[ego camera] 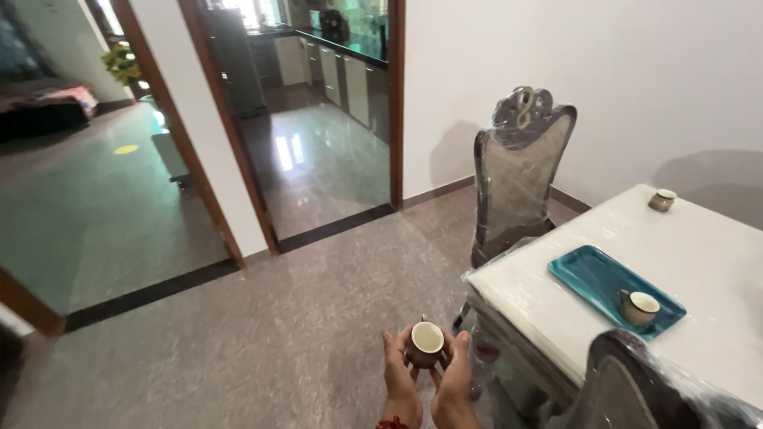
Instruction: The person repeatedly picks up small cups from a dining table and places them onto a blue tray. The action is performed one cup at a time in a repetitive loop, with the camera moving around the table between each placement.
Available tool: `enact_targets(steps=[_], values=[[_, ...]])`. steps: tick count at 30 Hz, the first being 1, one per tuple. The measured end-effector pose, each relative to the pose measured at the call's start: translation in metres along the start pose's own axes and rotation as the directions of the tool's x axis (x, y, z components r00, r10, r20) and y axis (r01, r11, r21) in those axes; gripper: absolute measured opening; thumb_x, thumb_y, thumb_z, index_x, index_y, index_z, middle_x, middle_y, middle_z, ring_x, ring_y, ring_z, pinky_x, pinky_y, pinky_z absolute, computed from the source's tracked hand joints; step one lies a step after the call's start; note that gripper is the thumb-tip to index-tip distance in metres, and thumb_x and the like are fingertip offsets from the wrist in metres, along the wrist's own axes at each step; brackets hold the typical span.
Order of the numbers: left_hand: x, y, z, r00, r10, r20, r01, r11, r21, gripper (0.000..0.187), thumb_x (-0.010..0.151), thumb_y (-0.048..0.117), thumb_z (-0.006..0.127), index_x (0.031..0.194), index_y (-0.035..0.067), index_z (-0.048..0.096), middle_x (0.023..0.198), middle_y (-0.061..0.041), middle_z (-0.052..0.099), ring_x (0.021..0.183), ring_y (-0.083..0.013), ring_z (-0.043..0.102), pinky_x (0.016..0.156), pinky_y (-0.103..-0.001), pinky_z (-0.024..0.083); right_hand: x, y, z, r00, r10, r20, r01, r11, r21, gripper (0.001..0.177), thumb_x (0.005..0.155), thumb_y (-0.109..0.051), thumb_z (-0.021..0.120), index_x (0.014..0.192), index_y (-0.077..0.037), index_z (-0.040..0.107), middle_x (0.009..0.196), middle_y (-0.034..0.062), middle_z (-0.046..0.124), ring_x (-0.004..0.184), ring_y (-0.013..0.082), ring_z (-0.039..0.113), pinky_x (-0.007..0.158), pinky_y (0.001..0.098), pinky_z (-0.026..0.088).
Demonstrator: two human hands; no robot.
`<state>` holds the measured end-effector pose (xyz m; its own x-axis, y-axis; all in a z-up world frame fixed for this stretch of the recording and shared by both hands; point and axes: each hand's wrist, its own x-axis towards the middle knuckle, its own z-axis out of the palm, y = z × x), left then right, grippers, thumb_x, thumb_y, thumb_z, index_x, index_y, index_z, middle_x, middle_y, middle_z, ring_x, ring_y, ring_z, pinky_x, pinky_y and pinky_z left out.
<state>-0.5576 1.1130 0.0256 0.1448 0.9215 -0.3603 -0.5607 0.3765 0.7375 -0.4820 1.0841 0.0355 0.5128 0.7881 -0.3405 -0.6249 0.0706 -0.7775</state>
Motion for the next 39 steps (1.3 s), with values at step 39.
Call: enact_targets(steps=[39], values=[[0.242, -0.001, 0.205, 0.906, -0.298, 0.302, 0.212, 0.934, 0.287, 0.08, 0.098, 0.067, 0.023, 0.145, 0.014, 0.06, 0.149, -0.003, 0.058, 0.14, -0.0155, 0.044, 0.119, -0.039, 0.027, 0.256, -0.112, 0.033, 0.908, -0.147, -0.394, 0.207, 0.971, 0.116, 0.071, 0.104, -0.059, 0.028, 0.144, -0.008, 0.056, 0.143, 0.0089, 0.06, 0.136, 0.0238, 0.049, 0.115, 0.0452, 0.033]])
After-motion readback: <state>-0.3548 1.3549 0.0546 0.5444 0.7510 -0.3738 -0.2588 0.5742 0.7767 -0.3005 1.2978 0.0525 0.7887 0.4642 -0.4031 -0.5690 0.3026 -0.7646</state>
